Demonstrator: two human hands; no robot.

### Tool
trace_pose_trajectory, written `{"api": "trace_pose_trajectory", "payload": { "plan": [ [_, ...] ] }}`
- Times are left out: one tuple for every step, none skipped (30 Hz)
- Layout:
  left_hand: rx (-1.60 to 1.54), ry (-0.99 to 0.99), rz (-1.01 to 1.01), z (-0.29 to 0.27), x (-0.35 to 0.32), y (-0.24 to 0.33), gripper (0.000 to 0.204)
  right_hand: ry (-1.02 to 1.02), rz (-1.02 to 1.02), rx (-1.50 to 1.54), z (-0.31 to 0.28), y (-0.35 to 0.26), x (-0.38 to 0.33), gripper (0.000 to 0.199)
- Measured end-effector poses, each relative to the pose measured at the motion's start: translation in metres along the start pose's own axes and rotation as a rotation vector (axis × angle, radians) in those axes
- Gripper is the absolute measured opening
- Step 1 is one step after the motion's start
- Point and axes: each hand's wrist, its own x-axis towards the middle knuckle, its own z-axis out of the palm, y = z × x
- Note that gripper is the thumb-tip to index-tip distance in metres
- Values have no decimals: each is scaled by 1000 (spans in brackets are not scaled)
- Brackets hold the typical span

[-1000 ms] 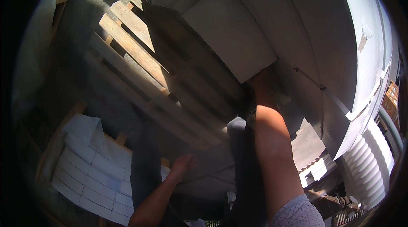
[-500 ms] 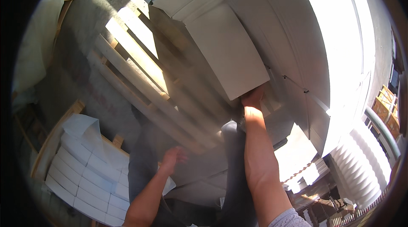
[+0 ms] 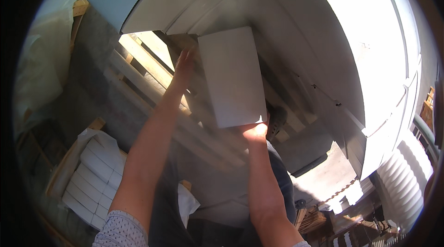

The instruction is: The person repeatedly picks up white rectangular blocks from a pallet and places them onto a growing stack on a wooden pallet. The person uses both hands to lift and position each block, then returns to the source pallet to retrieve the next block.

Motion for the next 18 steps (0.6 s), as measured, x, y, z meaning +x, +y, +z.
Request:
{"api": "trace_pose_trajectory", "payload": {
  "plan": [
    [-10,5,29,9,23,10,50,42,-17,-8,-11,-5,3,53],
    [-95,14,-71,20,40,20,52,28,-24,6,-22,-9,10,52],
    [-120,12,-172,28,46,27,53,-14,-24,13,-31,-13,18,51],
    [-148,15,-281,35,51,32,54,25,-55,20,-40,-16,25,49],
    [-175,9,-379,38,55,35,55,-75,-28,21,-48,-19,29,49],
    [-95,20,-435,40,60,37,55,-87,-33,18,-55,-23,33,48],
    [-12,20,-481,42,66,36,55,-88,-43,6,-60,-26,35,47],
    [-41,35,-526,43,67,31,53,-84,-45,-4,-63,-30,37,46],
    [-70,52,-571,45,68,25,51,-83,-54,-23,-64,-35,38,46],
    [-210,84,-599,47,71,17,46,-88,-61,-39,-64,-39,39,45],
    [-355,110,-633,48,74,9,42,-90,-68,-56,-62,-43,40,44],
    [-418,111,-614,49,79,2,42,-94,-75,-72,-58,-48,41,43],
    [-488,108,-608,47,79,-6,41,-96,-83,-88,-54,-51,40,43],
    [-565,101,-601,45,78,-13,41,-98,-94,-101,-51,-52,38,42],
    [-463,90,-461,43,75,-18,41,-100,-107,-113,-47,-53,36,41],
    [-364,77,-319,39,70,-22,41,-105,-121,-123,-43,-51,32,41],
    [-391,85,-331,36,68,-22,41,-107,-140,-131,-40,-48,27,40],
    [-419,93,-344,33,64,-20,41,-107,-156,-132,-37,-44,21,39]
  ]
}}
